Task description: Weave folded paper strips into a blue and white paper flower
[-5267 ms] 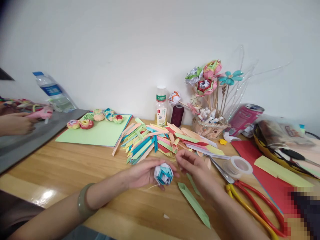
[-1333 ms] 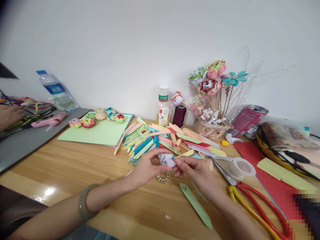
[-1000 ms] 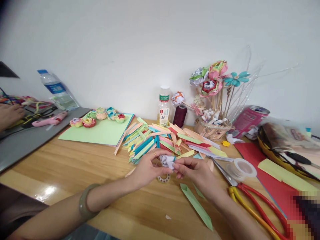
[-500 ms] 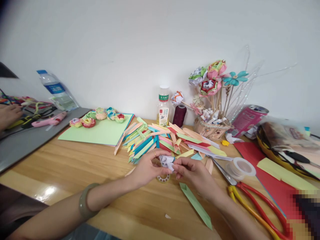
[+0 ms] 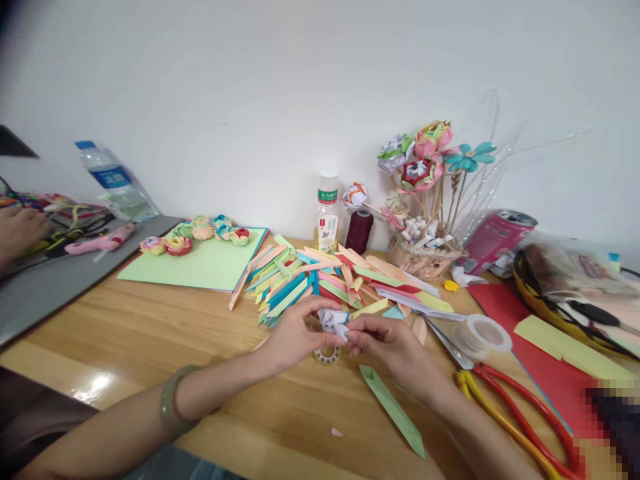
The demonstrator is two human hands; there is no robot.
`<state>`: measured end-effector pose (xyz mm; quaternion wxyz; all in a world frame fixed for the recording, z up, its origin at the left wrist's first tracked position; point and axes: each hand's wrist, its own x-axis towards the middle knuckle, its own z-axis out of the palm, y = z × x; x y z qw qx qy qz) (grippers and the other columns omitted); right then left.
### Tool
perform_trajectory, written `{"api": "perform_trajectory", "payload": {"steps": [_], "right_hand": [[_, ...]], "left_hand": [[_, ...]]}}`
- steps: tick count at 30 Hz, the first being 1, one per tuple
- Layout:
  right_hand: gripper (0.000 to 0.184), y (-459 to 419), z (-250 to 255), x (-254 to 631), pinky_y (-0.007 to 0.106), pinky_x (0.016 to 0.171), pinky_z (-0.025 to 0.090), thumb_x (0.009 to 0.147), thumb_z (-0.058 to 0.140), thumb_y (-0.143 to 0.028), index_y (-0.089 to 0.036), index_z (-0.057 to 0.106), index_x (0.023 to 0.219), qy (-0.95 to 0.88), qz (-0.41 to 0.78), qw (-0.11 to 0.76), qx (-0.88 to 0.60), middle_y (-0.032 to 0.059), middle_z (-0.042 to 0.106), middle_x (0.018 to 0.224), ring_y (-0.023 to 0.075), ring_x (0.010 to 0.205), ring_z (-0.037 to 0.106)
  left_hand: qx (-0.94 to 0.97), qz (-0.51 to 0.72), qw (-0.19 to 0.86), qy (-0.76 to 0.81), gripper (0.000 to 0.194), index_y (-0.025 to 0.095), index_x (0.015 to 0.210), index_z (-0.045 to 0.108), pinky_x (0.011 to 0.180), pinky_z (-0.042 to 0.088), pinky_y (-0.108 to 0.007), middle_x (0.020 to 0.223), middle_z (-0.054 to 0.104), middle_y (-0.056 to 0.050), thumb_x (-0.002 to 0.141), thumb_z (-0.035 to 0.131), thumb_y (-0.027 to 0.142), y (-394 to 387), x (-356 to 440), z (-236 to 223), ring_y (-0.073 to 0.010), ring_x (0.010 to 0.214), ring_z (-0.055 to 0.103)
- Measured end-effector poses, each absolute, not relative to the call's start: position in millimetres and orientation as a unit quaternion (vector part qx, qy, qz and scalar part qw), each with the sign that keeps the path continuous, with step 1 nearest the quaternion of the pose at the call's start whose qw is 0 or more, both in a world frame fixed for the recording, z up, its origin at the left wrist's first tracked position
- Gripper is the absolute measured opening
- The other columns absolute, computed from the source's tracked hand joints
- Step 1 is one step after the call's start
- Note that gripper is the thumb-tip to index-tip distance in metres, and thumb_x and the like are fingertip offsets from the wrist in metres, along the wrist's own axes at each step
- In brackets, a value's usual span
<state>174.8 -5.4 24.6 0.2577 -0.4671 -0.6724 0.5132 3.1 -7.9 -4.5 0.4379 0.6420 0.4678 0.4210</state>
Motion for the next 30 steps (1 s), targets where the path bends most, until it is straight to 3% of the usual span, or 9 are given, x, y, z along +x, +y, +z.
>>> {"api": "perform_trajectory", "payload": {"steps": [11, 19, 25, 30], "right_hand": [[0.027, -6.2, 8.4, 170.1, 0.021, 0.046, 0.028, 0.06, 0.07, -0.037, -0.016, 0.054, 0.056, -0.655, 0.507, 0.261, -0.495, -0.0048, 0.045, 0.051, 0.0087, 0.049, 0.039], [0.031, -6.2, 22.6, 171.9, 0.024, 0.051, 0.036, 0.067, 0.061, -0.046, -0.015, 0.062, 0.063, -0.672, 0.499, 0.258, -0.482, -0.0001, 0.055, 0.056, 0.0121, 0.054, 0.047], [0.028, -4.9, 12.3, 169.9, 0.021, 0.046, 0.029, 0.061, 0.069, -0.039, -0.016, 0.054, 0.055, -0.656, 0.511, 0.259, -0.492, -0.0045, 0.045, 0.051, 0.0087, 0.049, 0.038], [0.027, -6.9, 17.0, 168.4, 0.022, 0.047, 0.032, 0.062, 0.068, -0.04, -0.016, 0.056, 0.057, -0.651, 0.53, 0.257, -0.48, -0.0043, 0.048, 0.051, 0.0092, 0.049, 0.041]], "left_hand": [[0.672, 0.429, 0.416, 0.437, 0.033, 0.022, 0.092, 0.061, 0.079, 0.041, -0.025, 0.095, 0.057, -0.002, 0.06, 0.07, 0.016, -9.4, 3.7, -17.5, -0.0157, 0.092, 0.053], [0.652, 0.424, 0.428, 0.459, 0.039, 0.023, 0.092, 0.061, 0.074, 0.043, -0.026, 0.094, 0.058, -0.001, 0.056, 0.074, 0.026, -7.0, 2.8, -14.0, -0.0158, 0.086, 0.053], [0.669, 0.425, 0.417, 0.444, 0.033, 0.022, 0.091, 0.061, 0.079, 0.042, -0.027, 0.094, 0.057, -0.002, 0.059, 0.071, 0.021, -10.0, 4.8, -15.3, -0.0164, 0.09, 0.053], [0.675, 0.426, 0.409, 0.443, 0.034, 0.022, 0.091, 0.061, 0.077, 0.042, -0.026, 0.094, 0.057, -0.002, 0.058, 0.072, 0.02, -9.8, 4.0, -15.5, -0.0165, 0.09, 0.053]]}}
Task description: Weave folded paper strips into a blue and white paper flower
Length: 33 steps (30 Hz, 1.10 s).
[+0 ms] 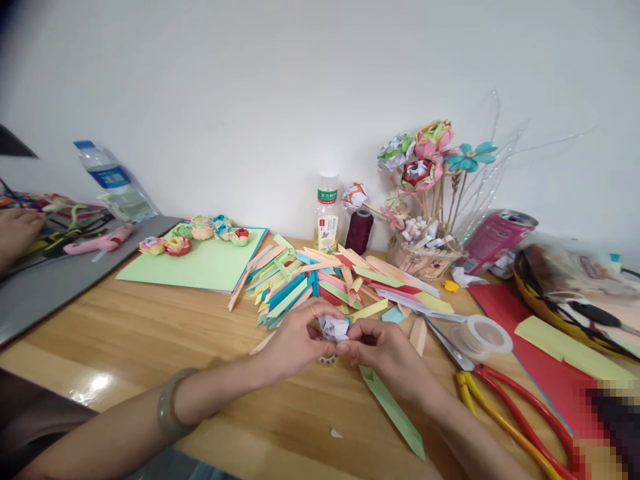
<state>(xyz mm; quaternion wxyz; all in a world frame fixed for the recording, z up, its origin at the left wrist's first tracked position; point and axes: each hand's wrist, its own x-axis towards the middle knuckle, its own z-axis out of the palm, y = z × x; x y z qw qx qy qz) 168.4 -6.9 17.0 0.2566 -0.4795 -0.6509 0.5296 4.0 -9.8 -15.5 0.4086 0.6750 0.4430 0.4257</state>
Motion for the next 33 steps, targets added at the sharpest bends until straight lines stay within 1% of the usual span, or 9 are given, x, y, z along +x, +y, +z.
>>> {"api": "perform_trajectory", "payload": {"steps": [4, 9, 12, 15, 18, 21, 25, 29, 33], "right_hand": [[0.028, -8.2, 26.1, 167.8, 0.023, 0.05, 0.037, 0.062, 0.067, -0.043, -0.016, 0.062, 0.062, -0.664, 0.506, 0.245, -0.493, -0.0011, 0.055, 0.053, 0.0113, 0.052, 0.047], [0.029, -6.9, 17.6, 169.9, 0.021, 0.046, 0.034, 0.058, 0.07, -0.042, -0.016, 0.057, 0.054, -0.648, 0.509, 0.256, -0.505, -0.0039, 0.049, 0.049, 0.0089, 0.047, 0.043], [0.033, -5.5, 11.9, 173.6, 0.022, 0.047, 0.035, 0.061, 0.067, -0.047, -0.016, 0.057, 0.056, -0.635, 0.523, 0.267, -0.502, -0.0025, 0.051, 0.05, 0.0098, 0.047, 0.045], [0.038, -4.9, 11.9, 178.7, 0.024, 0.049, 0.038, 0.072, 0.054, -0.052, -0.016, 0.06, 0.064, -0.633, 0.501, 0.323, -0.494, 0.0003, 0.054, 0.056, 0.0113, 0.05, 0.048], [0.03, -5.4, 14.9, 182.7, 0.024, 0.051, 0.037, 0.078, 0.051, -0.046, -0.019, 0.06, 0.069, -0.646, 0.439, 0.379, -0.497, -0.0007, 0.052, 0.058, 0.0116, 0.053, 0.046], [0.022, -6.8, 19.2, 182.8, 0.026, 0.059, 0.041, 0.077, 0.055, -0.042, -0.022, 0.063, 0.081, -0.663, 0.39, 0.396, -0.501, 0.0019, 0.059, 0.071, 0.0155, 0.065, 0.052], [0.021, -9.8, 25.8, 177.4, 0.033, 0.076, 0.042, 0.078, 0.055, -0.037, -0.025, 0.066, 0.092, -0.715, 0.375, 0.368, -0.461, 0.0049, 0.063, 0.093, 0.0222, 0.089, 0.055], [0.019, -13.3, 27.7, 171.5, 0.031, 0.073, 0.043, 0.08, 0.054, -0.031, -0.024, 0.068, 0.092, -0.749, 0.4, 0.322, -0.419, 0.0041, 0.063, 0.084, 0.0188, 0.079, 0.058], [0.017, -16.4, 24.4, 168.2, 0.029, 0.064, 0.043, 0.079, 0.056, -0.03, -0.021, 0.07, 0.08, -0.749, 0.377, 0.333, -0.431, 0.004, 0.063, 0.074, 0.017, 0.069, 0.057]], "left_hand": [[0.663, 0.431, 0.416, 0.449, 0.037, 0.023, 0.091, 0.061, 0.072, 0.044, -0.025, 0.094, 0.057, -0.002, 0.056, 0.073, 0.023, -7.6, 2.8, -16.4, -0.0161, 0.086, 0.053], [0.648, 0.428, 0.455, 0.436, 0.034, 0.021, 0.091, 0.061, 0.073, 0.043, -0.025, 0.096, 0.057, -0.003, 0.058, 0.071, 0.022, -9.3, 4.4, -14.2, -0.0175, 0.091, 0.052], [0.602, 0.415, 0.543, 0.414, 0.037, 0.019, 0.094, 0.06, 0.068, 0.044, -0.024, 0.096, 0.057, -0.004, 0.059, 0.07, 0.023, -9.0, 4.0, -8.4, -0.0153, 0.083, 0.053], [0.491, 0.406, 0.679, 0.364, 0.036, 0.017, 0.096, 0.057, 0.06, 0.045, -0.024, 0.083, 0.057, -0.003, 0.064, 0.066, 0.029, -6.8, 1.5, -3.3, -0.0126, 0.07, 0.053], [0.392, 0.371, 0.784, 0.307, 0.031, 0.014, 0.092, 0.056, 0.05, 0.045, -0.024, 0.072, 0.056, -0.003, 0.072, 0.054, 0.038, -4.3, -0.9, -2.5, -0.0105, 0.057, 0.051], [0.349, 0.289, 0.844, 0.286, 0.042, 0.01, 0.086, 0.058, 0.044, 0.044, -0.024, 0.067, 0.058, -0.006, 0.077, 0.04, 0.047, -2.0, -1.7, -4.5, -0.0103, 0.049, 0.049], [0.334, 0.194, 0.869, 0.309, 0.059, 0.007, 0.079, 0.059, 0.039, 0.041, -0.021, 0.055, 0.057, -0.006, 0.081, 0.021, 0.052, -0.8, -0.2, -5.8, -0.0108, 0.043, 0.049], [0.352, 0.186, 0.857, 0.328, 0.062, 0.008, 0.073, 0.058, 0.033, 0.037, -0.021, 0.052, 0.058, -0.006, 0.084, 0.012, 0.048, -3.4, 3.6, -5.6, -0.0097, 0.035, 0.046], [0.359, 0.22, 0.836, 0.353, 0.051, 0.011, 0.073, 0.055, 0.03, 0.034, -0.019, 0.051, 0.056, -0.002, 0.085, 0.019, 0.045, -6.9, 6.9, -5.4, -0.0084, 0.031, 0.043]]}}
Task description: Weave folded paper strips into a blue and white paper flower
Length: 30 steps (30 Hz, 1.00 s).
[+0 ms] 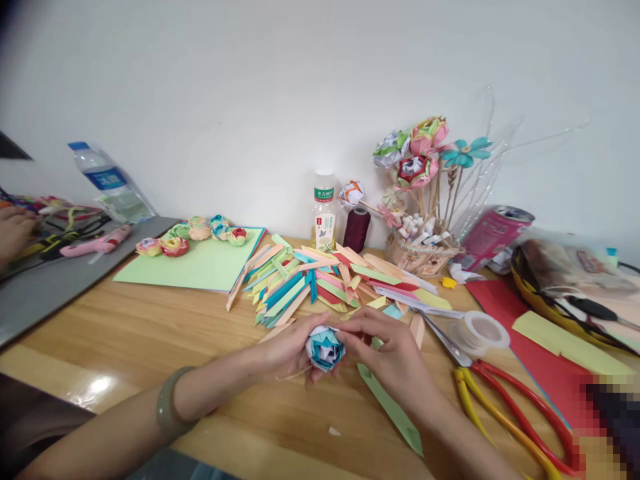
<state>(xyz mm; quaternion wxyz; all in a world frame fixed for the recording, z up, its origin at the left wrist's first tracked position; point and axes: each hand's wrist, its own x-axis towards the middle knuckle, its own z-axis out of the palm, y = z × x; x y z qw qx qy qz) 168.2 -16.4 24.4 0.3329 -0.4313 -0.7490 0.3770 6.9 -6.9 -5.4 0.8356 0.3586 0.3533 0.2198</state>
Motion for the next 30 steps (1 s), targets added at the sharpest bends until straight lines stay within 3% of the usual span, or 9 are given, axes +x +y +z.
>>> {"api": "perform_trajectory", "payload": {"steps": [5, 10, 14, 17, 21, 26, 30], "right_hand": [[0.015, -18.7, 24.5, 164.0, 0.027, 0.056, 0.039, 0.073, 0.06, -0.031, -0.018, 0.065, 0.066, -0.719, 0.386, 0.333, -0.473, 0.003, 0.06, 0.066, 0.0157, 0.062, 0.053], [0.021, -17.1, 22.1, 163.7, 0.022, 0.049, 0.031, 0.065, 0.066, -0.033, -0.016, 0.055, 0.059, -0.569, 0.635, 0.259, -0.454, -0.0009, 0.055, 0.055, 0.0105, 0.052, 0.046], [0.025, -16.8, 15.9, 165.3, 0.021, 0.042, 0.016, 0.063, 0.068, -0.032, -0.015, 0.051, 0.056, -0.444, 0.77, 0.227, -0.399, -0.0059, 0.04, 0.044, 0.0066, 0.044, 0.036], [0.026, -17.6, 15.3, 164.1, 0.02, 0.041, 0.011, 0.063, 0.068, -0.031, -0.015, 0.048, 0.058, -0.37, 0.81, 0.256, -0.376, -0.0089, 0.028, 0.045, 0.0042, 0.042, 0.024], [0.03, -16.8, 19.8, 162.9, 0.02, 0.04, 0.011, 0.064, 0.068, -0.032, -0.016, 0.045, 0.056, -0.335, 0.793, 0.334, -0.383, -0.0082, 0.026, 0.051, 0.0047, 0.044, 0.016], [0.026, -15.9, 24.1, 165.0, 0.021, 0.041, 0.016, 0.066, 0.067, -0.035, -0.015, 0.052, 0.058, -0.421, 0.722, 0.361, -0.414, -0.0073, 0.033, 0.048, 0.0048, 0.042, 0.022], [0.022, -18.5, 27.4, 162.9, 0.024, 0.052, 0.033, 0.067, 0.065, -0.036, -0.016, 0.058, 0.063, -0.527, 0.67, 0.307, -0.423, -0.0024, 0.053, 0.051, 0.0114, 0.051, 0.049]], "left_hand": [[0.337, 0.22, 0.816, 0.414, 0.043, 0.013, 0.065, 0.051, 0.03, 0.029, -0.018, 0.045, 0.052, 0.001, 0.083, 0.026, 0.043, -8.5, 8.0, -2.7, -0.0079, 0.031, 0.041], [0.349, 0.181, 0.837, 0.382, 0.031, 0.013, 0.067, 0.053, 0.031, 0.025, -0.017, 0.051, 0.056, 0.0, 0.079, 0.034, 0.035, -8.0, 7.0, -1.2, -0.0073, 0.033, 0.044], [0.371, 0.118, 0.859, 0.332, 0.042, 0.01, 0.062, 0.058, 0.032, 0.02, -0.018, 0.049, 0.054, -0.003, 0.079, 0.032, 0.04, -7.2, 4.8, -0.1, -0.007, 0.037, 0.045], [0.369, 0.108, 0.867, 0.317, 0.048, 0.01, 0.058, 0.058, 0.032, 0.017, -0.019, 0.047, 0.054, -0.005, 0.081, 0.026, 0.039, -6.1, 3.3, 1.3, -0.0074, 0.036, 0.042], [0.352, 0.089, 0.877, 0.316, 0.051, 0.009, 0.059, 0.06, 0.03, 0.016, -0.021, 0.046, 0.054, -0.005, 0.081, 0.021, 0.034, -3.3, 1.0, -1.4, -0.0079, 0.03, 0.039], [0.336, 0.099, 0.892, 0.287, 0.053, 0.007, 0.063, 0.062, 0.03, 0.018, -0.021, 0.048, 0.056, -0.005, 0.079, 0.023, 0.04, -1.5, -1.3, -3.9, -0.007, 0.029, 0.041], [0.331, 0.14, 0.878, 0.316, 0.041, 0.01, 0.062, 0.058, 0.03, 0.019, -0.019, 0.048, 0.057, -0.004, 0.077, 0.031, 0.037, -3.0, 1.3, -2.5, -0.0069, 0.031, 0.042]]}}
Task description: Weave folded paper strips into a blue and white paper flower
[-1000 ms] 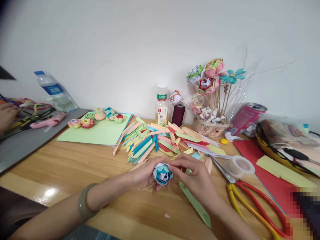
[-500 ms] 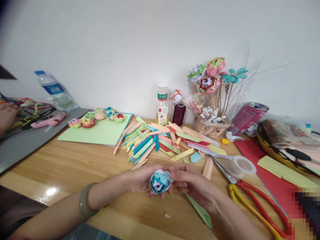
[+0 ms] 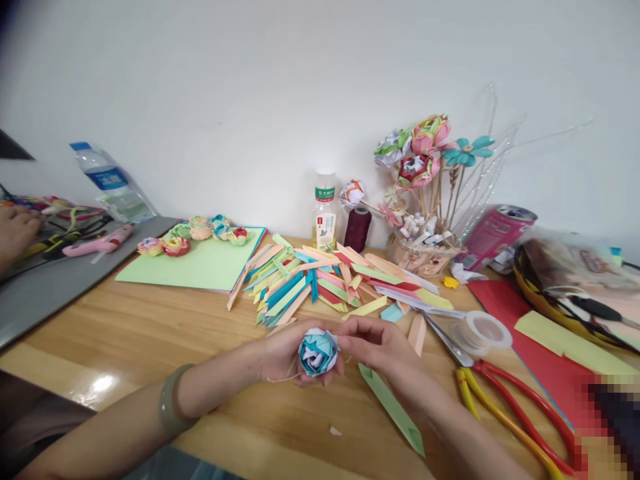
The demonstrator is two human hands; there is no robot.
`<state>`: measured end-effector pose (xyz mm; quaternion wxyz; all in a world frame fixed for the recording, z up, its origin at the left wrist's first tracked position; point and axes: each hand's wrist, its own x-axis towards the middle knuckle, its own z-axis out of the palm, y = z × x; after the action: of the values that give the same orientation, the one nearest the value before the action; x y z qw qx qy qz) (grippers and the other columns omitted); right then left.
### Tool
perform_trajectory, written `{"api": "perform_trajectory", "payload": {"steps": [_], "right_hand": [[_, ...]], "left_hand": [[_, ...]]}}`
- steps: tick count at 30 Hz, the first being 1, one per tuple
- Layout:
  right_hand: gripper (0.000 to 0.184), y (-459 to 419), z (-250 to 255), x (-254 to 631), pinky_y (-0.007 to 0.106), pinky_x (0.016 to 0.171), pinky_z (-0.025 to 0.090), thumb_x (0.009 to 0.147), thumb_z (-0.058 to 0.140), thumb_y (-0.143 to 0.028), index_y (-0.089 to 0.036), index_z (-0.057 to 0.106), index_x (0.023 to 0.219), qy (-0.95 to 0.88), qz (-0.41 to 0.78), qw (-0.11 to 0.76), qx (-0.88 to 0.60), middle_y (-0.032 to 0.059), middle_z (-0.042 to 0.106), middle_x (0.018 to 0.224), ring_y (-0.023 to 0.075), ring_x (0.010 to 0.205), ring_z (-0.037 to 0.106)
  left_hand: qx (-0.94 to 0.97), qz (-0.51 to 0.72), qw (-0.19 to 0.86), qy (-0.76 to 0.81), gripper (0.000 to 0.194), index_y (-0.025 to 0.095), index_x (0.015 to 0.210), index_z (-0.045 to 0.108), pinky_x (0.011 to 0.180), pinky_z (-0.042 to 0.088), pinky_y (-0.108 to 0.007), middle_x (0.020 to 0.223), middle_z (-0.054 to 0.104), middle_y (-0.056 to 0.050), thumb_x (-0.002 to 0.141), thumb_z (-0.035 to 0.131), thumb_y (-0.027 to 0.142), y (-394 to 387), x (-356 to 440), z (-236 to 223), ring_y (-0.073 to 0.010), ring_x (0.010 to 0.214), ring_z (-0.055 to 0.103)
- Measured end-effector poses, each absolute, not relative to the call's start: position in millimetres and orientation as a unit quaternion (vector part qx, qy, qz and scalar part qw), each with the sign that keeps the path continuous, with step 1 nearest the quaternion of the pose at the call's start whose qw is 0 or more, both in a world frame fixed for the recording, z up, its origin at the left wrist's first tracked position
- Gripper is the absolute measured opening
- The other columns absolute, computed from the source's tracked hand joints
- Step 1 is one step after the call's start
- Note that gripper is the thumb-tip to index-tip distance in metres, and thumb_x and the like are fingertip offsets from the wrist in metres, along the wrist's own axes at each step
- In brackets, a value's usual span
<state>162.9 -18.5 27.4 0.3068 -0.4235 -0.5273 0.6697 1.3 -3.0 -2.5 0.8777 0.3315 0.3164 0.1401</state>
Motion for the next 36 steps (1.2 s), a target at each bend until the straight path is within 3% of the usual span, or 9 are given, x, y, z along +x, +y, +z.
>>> {"api": "perform_trajectory", "payload": {"steps": [4, 8, 11, 17, 23, 30, 36], "right_hand": [[0.025, -19.7, 27.0, 160.7, 0.025, 0.054, 0.034, 0.066, 0.064, -0.039, -0.016, 0.056, 0.059, -0.557, 0.642, 0.269, -0.453, 0.0005, 0.059, 0.056, 0.0134, 0.055, 0.051], [0.022, -18.5, 20.3, 162.1, 0.023, 0.046, 0.025, 0.069, 0.06, -0.035, -0.016, 0.055, 0.06, -0.523, 0.661, 0.275, -0.463, -0.0039, 0.048, 0.048, 0.0083, 0.045, 0.038], [0.017, -17.3, 16.0, 163.3, 0.023, 0.045, 0.024, 0.073, 0.055, -0.03, -0.017, 0.053, 0.064, -0.504, 0.674, 0.309, -0.443, -0.0062, 0.042, 0.044, 0.0082, 0.044, 0.038], [0.015, -18.5, 22.2, 160.7, 0.022, 0.047, 0.027, 0.071, 0.058, -0.027, -0.016, 0.054, 0.061, -0.57, 0.627, 0.285, -0.448, -0.002, 0.058, 0.053, 0.0092, 0.049, 0.043], [0.015, -18.3, 26.9, 160.2, 0.024, 0.05, 0.032, 0.067, 0.061, -0.027, -0.017, 0.057, 0.057, -0.584, 0.599, 0.273, -0.475, -0.0015, 0.06, 0.052, 0.0118, 0.051, 0.049], [0.018, -17.9, 15.3, 161.2, 0.021, 0.04, 0.021, 0.068, 0.061, -0.029, -0.015, 0.056, 0.058, -0.546, 0.648, 0.27, -0.457, -0.002, 0.055, 0.046, 0.0057, 0.04, 0.034], [0.025, -21.0, 12.7, 162.3, 0.022, 0.044, 0.026, 0.07, 0.061, -0.037, -0.016, 0.054, 0.061, -0.518, 0.669, 0.342, -0.409, -0.0059, 0.043, 0.041, 0.0079, 0.042, 0.04]], "left_hand": [[0.306, 0.184, 0.866, 0.35, 0.033, 0.011, 0.064, 0.057, 0.03, 0.022, -0.018, 0.053, 0.059, -0.004, 0.076, 0.033, 0.03, -4.0, 4.9, -6.7, -0.0084, 0.035, 0.047], [0.316, 0.2, 0.861, 0.346, 0.031, 0.011, 0.067, 0.057, 0.03, 0.024, -0.019, 0.055, 0.059, -0.004, 0.077, 0.034, 0.029, -4.5, 5.5, -5.9, -0.0094, 0.038, 0.05], [0.328, 0.188, 0.862, 0.338, 0.035, 0.01, 0.066, 0.058, 0.029, 0.023, -0.019, 0.055, 0.059, -0.005, 0.079, 0.032, 0.03, -5.1, 4.8, -0.9, -0.0089, 0.038, 0.05], [0.321, 0.205, 0.861, 0.337, 0.023, 0.012, 0.07, 0.057, 0.03, 0.024, -0.017, 0.06, 0.061, -0.003, 0.074, 0.04, 0.029, -6.3, 4.9, -4.0, -0.0101, 0.043, 0.054], [0.333, 0.177, 0.853, 0.36, 0.033, 0.011, 0.062, 0.056, 0.03, 0.024, -0.018, 0.049, 0.056, -0.003, 0.076, 0.032, 0.029, -6.5, 5.8, -5.9, -0.0068, 0.032, 0.043], [0.335, 0.191, 0.865, 0.323, 0.029, 0.01, 0.07, 0.058, 0.031, 0.026, -0.019, 0.061, 0.06, -0.005, 0.073, 0.039, 0.032, -6.2, 5.6, -12.7, -0.0102, 0.041, 0.052], [0.307, 0.162, 0.871, 0.348, 0.043, 0.009, 0.061, 0.059, 0.029, 0.022, -0.019, 0.055, 0.057, -0.005, 0.079, 0.026, 0.028, -5.5, 4.7, -4.0, -0.0096, 0.04, 0.052]]}}
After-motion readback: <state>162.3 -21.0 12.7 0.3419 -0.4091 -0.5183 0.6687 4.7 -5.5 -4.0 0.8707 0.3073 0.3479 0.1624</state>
